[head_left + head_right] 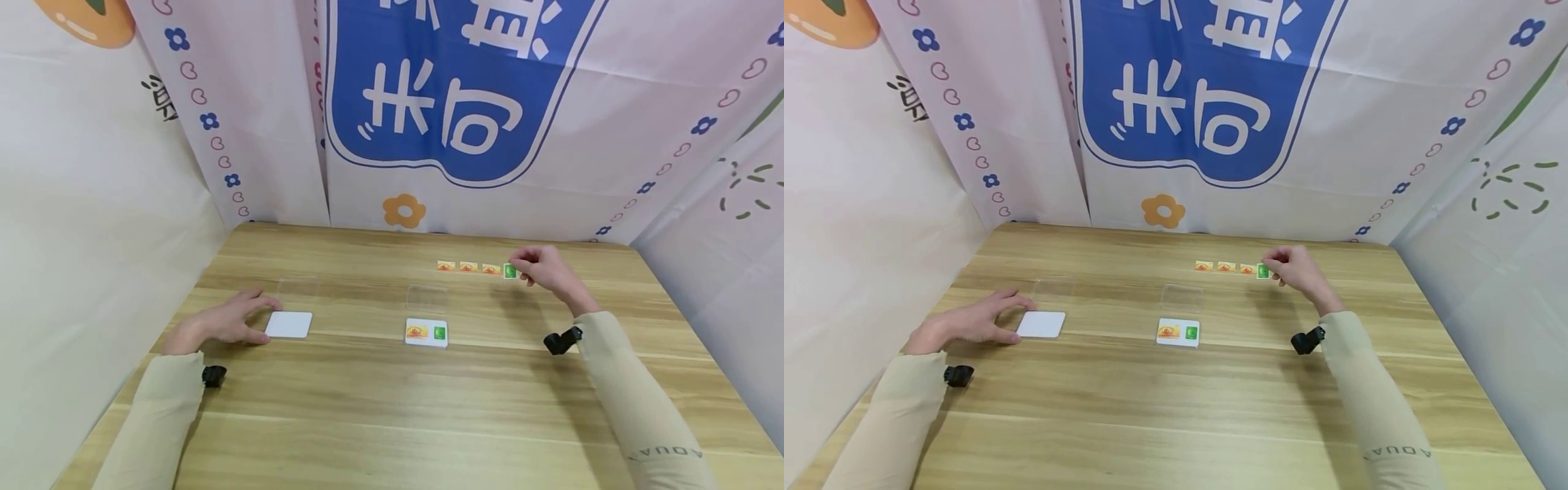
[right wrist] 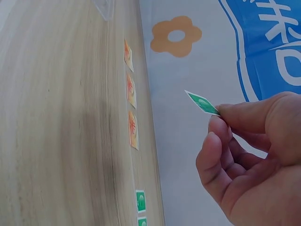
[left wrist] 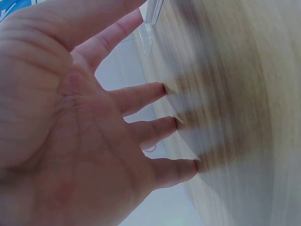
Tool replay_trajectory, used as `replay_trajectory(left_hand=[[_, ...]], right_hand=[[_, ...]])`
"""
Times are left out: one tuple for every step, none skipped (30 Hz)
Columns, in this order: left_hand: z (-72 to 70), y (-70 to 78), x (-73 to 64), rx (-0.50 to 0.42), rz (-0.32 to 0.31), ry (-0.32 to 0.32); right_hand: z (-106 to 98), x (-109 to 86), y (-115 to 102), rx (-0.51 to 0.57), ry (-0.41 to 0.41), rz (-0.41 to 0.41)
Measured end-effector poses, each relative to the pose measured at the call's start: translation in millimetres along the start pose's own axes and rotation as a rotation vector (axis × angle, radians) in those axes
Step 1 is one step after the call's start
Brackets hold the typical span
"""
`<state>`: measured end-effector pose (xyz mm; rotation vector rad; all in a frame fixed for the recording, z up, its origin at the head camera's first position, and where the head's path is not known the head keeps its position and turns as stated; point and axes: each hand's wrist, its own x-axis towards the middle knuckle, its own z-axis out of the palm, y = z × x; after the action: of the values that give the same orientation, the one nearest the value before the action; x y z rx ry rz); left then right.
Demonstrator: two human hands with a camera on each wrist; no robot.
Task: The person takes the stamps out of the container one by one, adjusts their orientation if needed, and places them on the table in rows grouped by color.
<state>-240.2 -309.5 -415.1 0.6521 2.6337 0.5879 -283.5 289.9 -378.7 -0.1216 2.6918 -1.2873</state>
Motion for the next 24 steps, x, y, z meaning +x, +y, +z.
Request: replay_trajectory(left_hand=[[0.3, -0.1, -0.1, -0.004, -0.003, -0.002], [0.6, -0.5, -0.1, -0.008, -0.005, -0.002], [0.7, -0.7, -0.1, -0.011, -0.008, -0.004], [0.7, -0.8, 0.1, -0.013, -0.008, -0.004], [0.8, -1.0, 0.3, -0.014, -0.008, -0.004], [0.4, -0.7, 0.5, -0.013, -0.010, -0.004], [0.0, -0.8, 0.6, -0.013, -0.013, -0.002], [-0.3, -0.8, 0.7, -0.009, -0.008, 0.000], [-0.7, -0.5, 0.5, -0.010, -0.009, -0.001], [-1.0, -0.1, 0.4, -0.010, -0.008, 0.001], [-1.1, -0.3, 0.4, -0.010, -0.011, 0.001], [-1.3, -0.3, 0.3, -0.010, -0.013, 0.001], [-1.3, -0.3, 0.4, -0.010, -0.014, 0.000], [-1.3, -0.1, 0.5, -0.005, -0.010, 0.001], [-1.3, 0.1, 0.6, -0.009, -0.014, 0.001], [-1.2, 0.4, 0.7, -0.008, -0.014, 0.003], [-1.1, 0.3, 0.8, -0.008, -0.015, 0.004], [-1.2, 0.9, 0.8, -0.009, -0.014, 0.005], [-1.2, 1.3, 0.8, -0.009, -0.013, 0.006], [-1.3, 1.5, 0.7, -0.010, -0.013, 0.007], [-1.4, 1.9, 0.4, -0.012, -0.013, 0.006], [-1.3, 1.8, 0.3, -0.012, -0.014, 0.006], [-1.4, 1.9, 0.0, -0.011, -0.013, 0.007], [-1.3, 2.0, -0.3, -0.009, -0.013, 0.007]], right_hand=[[-0.5, 0.4, 1.0, 0.000, 0.001, 0.003], [-1.1, 0.6, 1.8, 0.000, 0.000, 0.005], [-1.8, 0.6, 2.3, -0.001, -0.001, 0.008], [-2.6, 0.7, 3.0, -0.002, -0.002, 0.010], [-3.3, 0.9, 3.6, -0.004, -0.004, 0.012], [-4.4, 0.9, 4.4, -0.004, -0.005, 0.013], [-5.4, 1.0, 5.5, -0.005, -0.008, 0.013], [-6.5, 1.0, 6.4, -0.008, -0.011, 0.015], [-7.5, 1.3, 7.5, -0.009, -0.012, 0.018], [-8.5, 1.7, 8.6, -0.012, -0.012, 0.020], [-9.4, 2.0, 9.8, -0.015, -0.010, 0.022], [-10.3, 2.2, 10.9, -0.016, -0.012, 0.024], [-11.3, 2.6, 12.3, -0.017, -0.012, 0.026], [-12.3, 2.9, 13.5, -0.015, -0.012, 0.028], [-13.1, 3.3, 14.9, -0.012, -0.014, 0.029], [-14.0, 3.6, 16.2, -0.011, -0.014, 0.030], [-14.9, 3.9, 17.6, -0.008, -0.015, 0.031], [-15.7, 4.1, 19.0, -0.006, -0.015, 0.032], [-16.5, 4.4, 20.3, -0.006, -0.014, 0.031], [-17.2, 4.7, 21.5, -0.005, -0.011, 0.031], [-17.9, 5.1, 22.8, -0.005, -0.008, 0.030], [-18.7, 5.6, 24.0, -0.009, -0.006, 0.031], [-19.2, 6.1, 25.0, -0.012, -0.007, 0.028], [-20.0, 6.8, 26.2, -0.018, -0.006, 0.027]])
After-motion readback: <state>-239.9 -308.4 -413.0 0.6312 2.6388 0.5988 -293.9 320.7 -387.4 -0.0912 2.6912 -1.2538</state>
